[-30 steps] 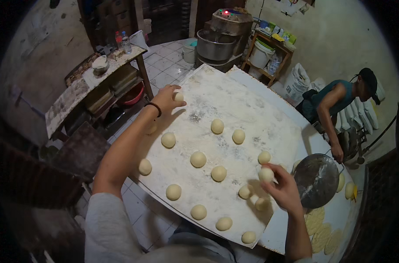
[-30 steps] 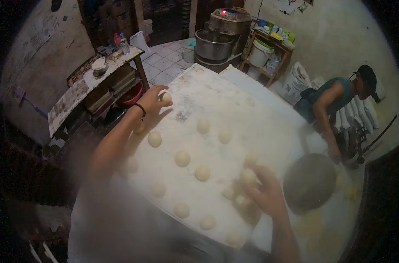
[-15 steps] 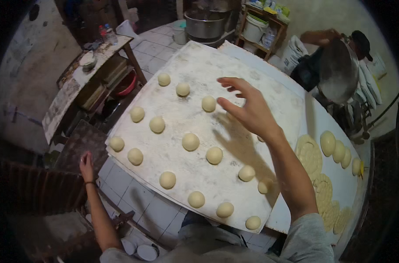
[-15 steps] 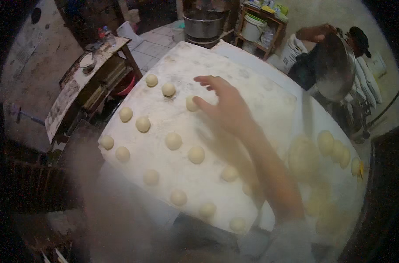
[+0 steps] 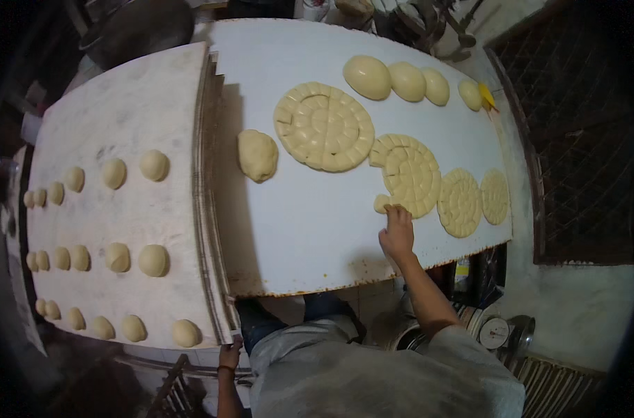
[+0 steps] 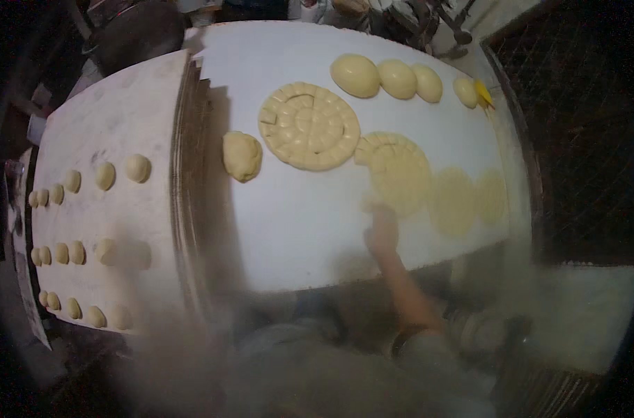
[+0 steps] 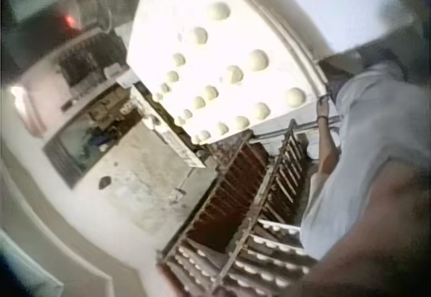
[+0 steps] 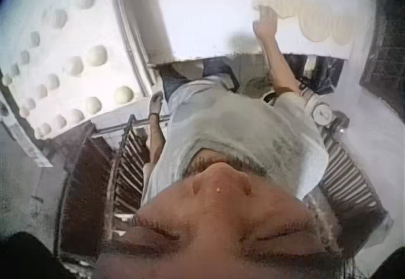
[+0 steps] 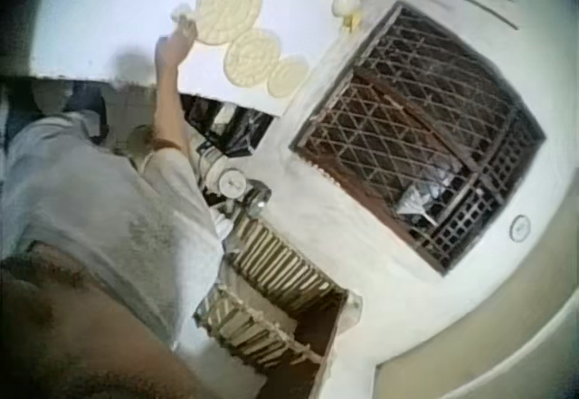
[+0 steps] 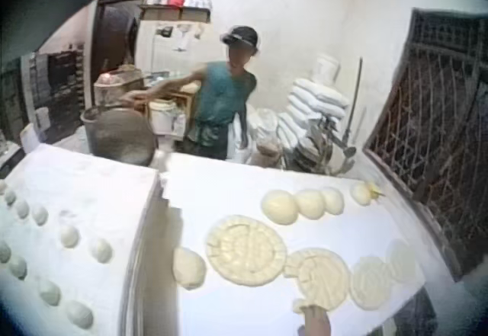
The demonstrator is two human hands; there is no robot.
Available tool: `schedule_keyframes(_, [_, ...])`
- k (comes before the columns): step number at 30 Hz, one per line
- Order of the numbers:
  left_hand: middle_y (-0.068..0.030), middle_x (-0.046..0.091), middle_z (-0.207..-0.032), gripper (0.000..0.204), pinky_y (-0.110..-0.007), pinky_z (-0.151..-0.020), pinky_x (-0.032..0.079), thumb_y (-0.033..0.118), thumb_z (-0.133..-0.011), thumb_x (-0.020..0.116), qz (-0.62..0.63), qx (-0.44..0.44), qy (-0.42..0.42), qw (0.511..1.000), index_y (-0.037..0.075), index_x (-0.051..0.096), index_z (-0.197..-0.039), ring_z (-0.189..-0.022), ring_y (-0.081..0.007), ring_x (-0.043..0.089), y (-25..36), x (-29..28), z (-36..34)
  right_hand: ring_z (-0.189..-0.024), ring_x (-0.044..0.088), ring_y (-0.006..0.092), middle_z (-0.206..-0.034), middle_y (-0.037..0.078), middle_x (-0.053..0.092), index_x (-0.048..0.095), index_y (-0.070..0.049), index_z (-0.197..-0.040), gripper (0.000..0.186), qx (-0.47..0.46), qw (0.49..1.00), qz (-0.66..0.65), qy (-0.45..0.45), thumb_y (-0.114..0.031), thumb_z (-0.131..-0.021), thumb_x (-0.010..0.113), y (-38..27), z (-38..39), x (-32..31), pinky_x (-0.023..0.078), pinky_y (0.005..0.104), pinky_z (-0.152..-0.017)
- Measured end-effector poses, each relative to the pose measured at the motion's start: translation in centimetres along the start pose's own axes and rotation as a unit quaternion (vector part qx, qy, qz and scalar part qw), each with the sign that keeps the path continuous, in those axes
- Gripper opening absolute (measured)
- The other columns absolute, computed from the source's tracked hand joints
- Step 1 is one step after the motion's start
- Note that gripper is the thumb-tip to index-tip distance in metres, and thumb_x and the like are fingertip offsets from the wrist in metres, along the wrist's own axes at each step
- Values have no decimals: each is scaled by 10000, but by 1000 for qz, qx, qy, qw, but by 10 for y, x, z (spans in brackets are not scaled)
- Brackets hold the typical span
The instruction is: The person picks up small pieces of dough, rolls them into balls by hand, places them on a wooden board, and then slides the board onto a rack.
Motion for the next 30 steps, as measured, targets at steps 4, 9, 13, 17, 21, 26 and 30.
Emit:
schedule_keyframes(4, [-66,770,-1154,373,-331,-942,544,306,-1027,733,-42,96,-115,988,53,727,-1300,-1103,-159,693,139,106,49,-1289,545,337,-1321,172,622,647,-96,-1308,519,-84,996,9,-27,-11,-798,698,25,-47,19,480,483,-1024])
schedule_keyframes(9, [-96,711,-1317,355,-343,-1082,507,228,-1065,702,-80,150,-239,956,33,681,-1361,-1255,-182,649,297,231,102,-1044,622,376,-1063,141,684,677,-92,-1151,357,-153,979,-106,-86,-12,-803,678,2,-72,4,494,490,-953])
schedule_keyframes(13, [-107,701,-1269,416,-324,-1032,541,244,-1063,714,128,247,-181,943,9,632,-1396,-1214,-183,650,402,315,100,-1092,632,408,-1119,173,690,707,-65,-1196,361,-184,916,-312,-170,-120,-841,747,-75,-15,-25,509,490,-993])
schedule_keyframes(17, [-92,711,-1164,341,-332,-899,576,255,-1036,747,1,310,-101,945,16,699,-1275,-1123,-171,656,445,313,102,-1141,623,433,-1154,200,659,639,-83,-1338,487,-124,898,-367,-210,-129,-860,722,-102,30,-25,512,494,-1007])
schedule_keyframes(21, [-110,695,-1317,221,-446,-1063,484,246,-1001,736,-265,469,86,838,89,781,-1150,-1291,-303,584,435,253,54,-1177,564,396,-1197,156,635,675,-100,-1240,381,-131,944,-271,-133,-124,-861,698,-14,41,6,478,518,-987])
schedule_keyframes(26, [-107,661,-1455,320,-512,-1241,377,225,-1021,670,-295,615,148,716,88,741,-1301,-1418,-370,542,515,309,57,-1473,454,395,-1544,187,555,606,-60,-1473,484,-111,976,-183,24,-270,-1039,647,-57,-5,17,319,557,-1239])
schedule_keyframes(30, [-76,705,-1386,255,-471,-1164,478,131,-958,758,-386,648,14,657,113,787,-1210,-1349,-337,611,388,299,65,-1404,541,427,-1488,192,609,607,-9,-1456,458,-220,945,-217,-103,-126,-1018,675,-40,116,68,397,531,-1217])
Point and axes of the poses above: each hand's wrist, its own z-axis away from the middle knuckle, its own x-axis out of the palm, y = z × x, the point moved 10 cm from there along -z, towards the middle knuckle
